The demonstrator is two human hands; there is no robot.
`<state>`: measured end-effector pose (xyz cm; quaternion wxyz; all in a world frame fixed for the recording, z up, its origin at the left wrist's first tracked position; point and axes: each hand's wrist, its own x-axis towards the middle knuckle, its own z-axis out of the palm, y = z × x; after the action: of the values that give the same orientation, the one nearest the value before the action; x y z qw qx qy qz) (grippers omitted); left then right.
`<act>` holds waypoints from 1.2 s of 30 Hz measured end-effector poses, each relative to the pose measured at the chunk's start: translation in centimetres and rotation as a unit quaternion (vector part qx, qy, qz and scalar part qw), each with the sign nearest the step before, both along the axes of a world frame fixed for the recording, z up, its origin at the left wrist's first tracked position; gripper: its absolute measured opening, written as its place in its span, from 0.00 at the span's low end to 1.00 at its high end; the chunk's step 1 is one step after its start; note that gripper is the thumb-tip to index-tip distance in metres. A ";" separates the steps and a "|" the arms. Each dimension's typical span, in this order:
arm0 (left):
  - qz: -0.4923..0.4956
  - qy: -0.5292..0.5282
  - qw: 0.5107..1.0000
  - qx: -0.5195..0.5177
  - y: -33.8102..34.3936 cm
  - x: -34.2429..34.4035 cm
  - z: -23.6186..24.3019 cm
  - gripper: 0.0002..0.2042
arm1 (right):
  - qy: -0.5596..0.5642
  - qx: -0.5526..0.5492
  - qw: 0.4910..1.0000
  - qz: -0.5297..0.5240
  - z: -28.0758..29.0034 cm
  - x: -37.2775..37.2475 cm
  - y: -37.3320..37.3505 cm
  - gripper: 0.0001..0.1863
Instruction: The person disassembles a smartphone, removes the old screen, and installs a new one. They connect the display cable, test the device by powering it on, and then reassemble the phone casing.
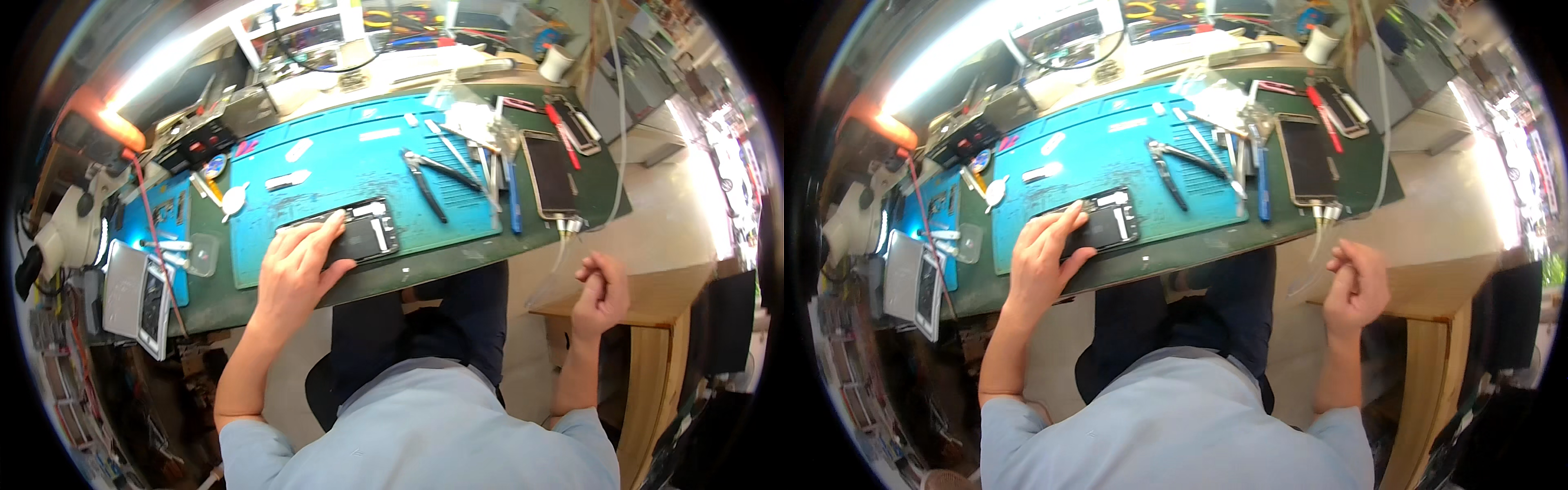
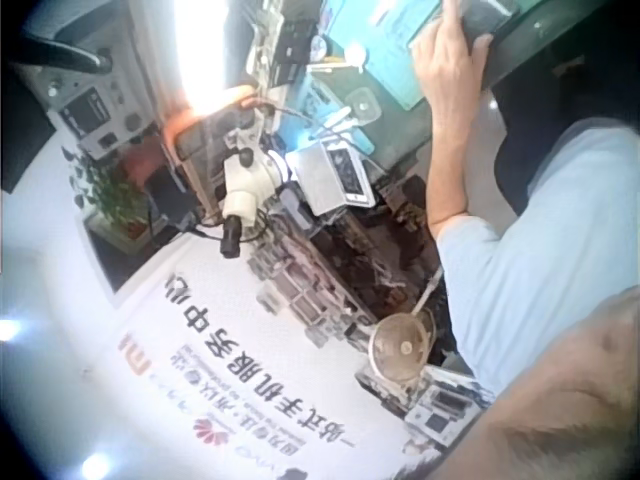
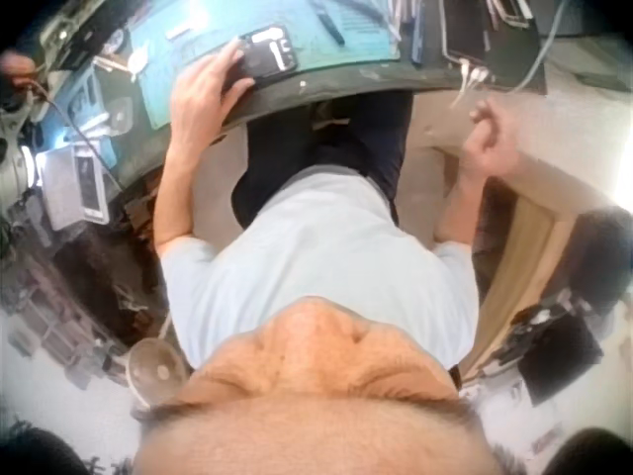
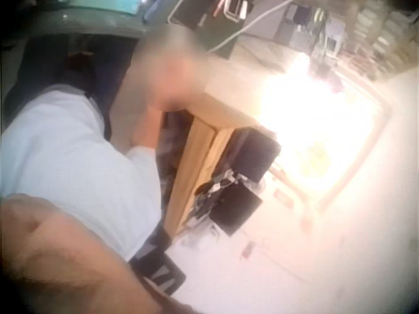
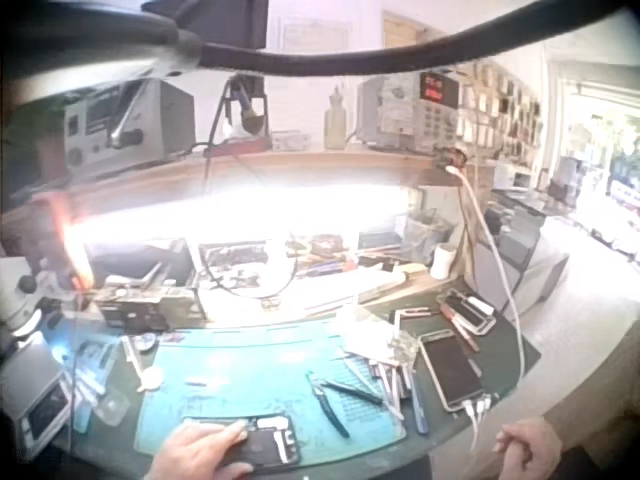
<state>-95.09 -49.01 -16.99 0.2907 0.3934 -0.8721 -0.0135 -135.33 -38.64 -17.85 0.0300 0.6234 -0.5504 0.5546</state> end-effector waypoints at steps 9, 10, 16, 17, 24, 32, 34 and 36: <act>0.058 0.050 0.996 -0.036 0.8 1.1 -1.7 0.27 | 0.033 0.118 0.989 -0.087 1.1 -0.7 -1.9 0.14; 0.076 0.044 0.995 -0.044 0.8 1.4 -1.7 0.27 | 0.054 0.132 0.985 -0.098 1.1 -0.9 -2.5 0.13; 0.124 -0.007 0.992 0.027 0.9 1.5 -0.6 0.36 | 0.162 0.235 0.947 -0.148 2.9 -0.5 -6.5 0.26; 0.118 -0.018 0.992 0.038 1.1 1.5 0.0 0.39 | 0.190 0.291 0.925 -0.155 2.7 -0.5 -7.1 0.38; 0.087 0.023 0.991 0.100 0.5 1.0 0.0 0.45 | 0.274 0.315 0.893 -0.171 1.4 0.0 -8.8 0.49; 0.073 0.060 0.988 0.121 0.5 0.7 -0.2 0.45 | 0.240 0.345 0.898 -0.128 2.2 -0.9 -8.1 0.50; 0.075 0.055 0.988 0.123 0.6 0.7 -0.2 0.47 | 0.221 0.342 0.907 -0.111 2.1 -1.0 -7.6 0.51; 0.079 0.050 0.989 0.118 0.7 0.4 -0.2 0.48 | 0.249 0.325 0.904 -0.123 1.6 -0.9 -7.0 0.52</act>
<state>-94.72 -48.35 -17.15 0.2855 0.4911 -0.8152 -0.1126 -136.22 -45.66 -16.23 0.0299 0.6436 -0.7470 0.1639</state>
